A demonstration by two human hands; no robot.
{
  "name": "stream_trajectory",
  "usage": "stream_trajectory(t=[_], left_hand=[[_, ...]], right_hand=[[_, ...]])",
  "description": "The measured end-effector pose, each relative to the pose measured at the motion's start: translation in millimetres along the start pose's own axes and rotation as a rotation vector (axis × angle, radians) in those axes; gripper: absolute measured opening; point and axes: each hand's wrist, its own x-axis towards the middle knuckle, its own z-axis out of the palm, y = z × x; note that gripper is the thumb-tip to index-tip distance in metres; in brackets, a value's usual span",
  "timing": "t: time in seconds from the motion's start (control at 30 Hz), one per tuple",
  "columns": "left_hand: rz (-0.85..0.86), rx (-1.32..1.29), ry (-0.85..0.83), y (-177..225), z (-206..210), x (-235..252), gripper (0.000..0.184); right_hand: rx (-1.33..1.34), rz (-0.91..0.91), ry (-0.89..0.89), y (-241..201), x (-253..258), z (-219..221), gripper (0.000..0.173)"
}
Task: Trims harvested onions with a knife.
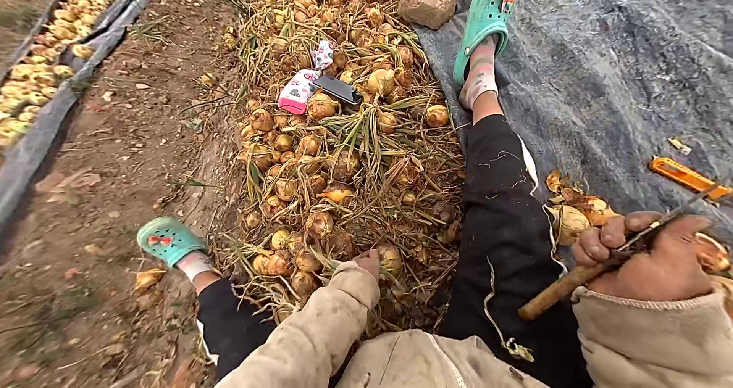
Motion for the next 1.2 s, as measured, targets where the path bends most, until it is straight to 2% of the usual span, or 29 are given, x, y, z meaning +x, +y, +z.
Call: stream_trajectory(t=[0.03, 0.1, 0.17, 0.2, 0.27, 0.3, 0.33, 0.43, 0.47, 0.53, 0.57, 0.63, 0.7, 0.73, 0.8, 0.83, 0.87, 0.9, 0.97, 1.03, 1.13, 1.2], left_hand=[[0.041, 0.056, -0.023, -3.2, -6.7, -4.7, 0.055], [0.117, 0.066, -0.048, -12.4, -15.5, -10.1, 0.05], [0.271, -0.027, 0.031, -29.2, -14.4, -17.7, 0.044], [0.414, -0.129, 0.196, -41.6, -4.4, -22.4, 0.038], [0.761, -0.367, 0.693, -57.8, 24.0, -24.0, 0.025], [0.897, -0.483, 0.917, -56.7, 32.6, -23.5, 0.02], [0.998, -0.602, 1.048, -52.0, 35.5, -26.9, 0.02], [1.239, -0.778, 1.097, -41.1, 32.1, -45.3, 0.028], [1.338, -0.756, 1.086, -41.5, 30.7, -44.3, 0.029], [1.492, -0.708, 1.06, -43.4, 25.4, -37.9, 0.027], [1.532, -0.704, 1.035, -45.0, 22.0, -37.1, 0.024], [1.535, -0.638, 0.934, -53.7, 13.6, -39.1, 0.021], [1.356, -0.602, 0.764, -62.9, 5.9, -58.2, 0.02], [1.223, -0.578, 0.634, -66.9, 2.1, -70.1, 0.027], [1.051, -0.549, 0.425, -71.6, -2.3, -78.5, 0.051], [0.994, -0.556, 0.369, -73.1, -1.6, -79.8, 0.057], [0.953, -0.554, 0.383, -74.6, 0.0, -81.1, 0.058], [0.903, -0.546, 0.478, -75.7, 0.8, -83.7, 0.052], [0.715, -0.55, 0.742, -72.0, -6.6, -86.7, 0.029], [0.571, -0.587, 0.977, -59.4, -15.4, -82.3, 0.028], [0.741, -0.431, 1.448, -31.0, -21.7, -75.6, 0.037], [0.952, -0.305, 1.578, -10.4, -21.4, -73.9, 0.031]], right_hand=[[-0.005, 0.047, -0.057, 3.0, -5.0, 5.8, 0.066], [-0.061, 0.172, -0.199, 9.6, -16.3, 15.1, 0.06], [-0.148, 0.349, -0.279, 16.8, -32.5, 27.6, 0.049], [-0.196, 0.441, -0.31, 21.2, -40.6, 33.1, 0.039], [-0.296, 0.605, -0.391, 29.4, -54.4, 41.2, 0.021], [-0.358, 0.651, -0.433, 32.8, -58.9, 44.8, 0.026], [-0.411, 0.682, -0.487, 34.3, -61.1, 48.1, 0.039], [-0.48, 0.603, -0.652, 37.1, -63.8, 50.5, 0.084], [-0.449, 0.533, -0.701, 38.3, -64.6, 47.6, 0.091], [-0.415, 0.4, -0.772, 37.8, -66.2, 42.9, 0.087], [-0.411, 0.371, -0.777, 36.5, -66.9, 42.0, 0.077], [-0.43, 0.418, -0.78, 32.5, -66.6, 42.7, 0.06], [-0.476, 0.523, -0.832, 30.8, -65.2, 44.6, 0.049], [-0.489, 0.58, -0.867, 31.1, -65.4, 45.8, 0.042], [-0.497, 0.675, -0.932, 33.2, -65.8, 47.9, 0.033], [-0.496, 0.711, -0.945, 33.8, -66.6, 49.3, 0.029], [-0.491, 0.739, -0.944, 33.7, -66.9, 51.4, 0.025], [-0.487, 0.762, -0.937, 32.4, -67.6, 54.5, 0.021], [-0.458, 0.789, -0.913, 28.1, -69.3, 59.8, 0.018], [-0.401, 0.836, -0.82, 30.2, -71.3, 59.3, 0.018], [-0.337, 0.964, -0.638, 39.7, -67.0, 58.6, 0.021], [-0.254, 0.969, -0.633, 40.7, -67.4, 55.0, 0.027]])
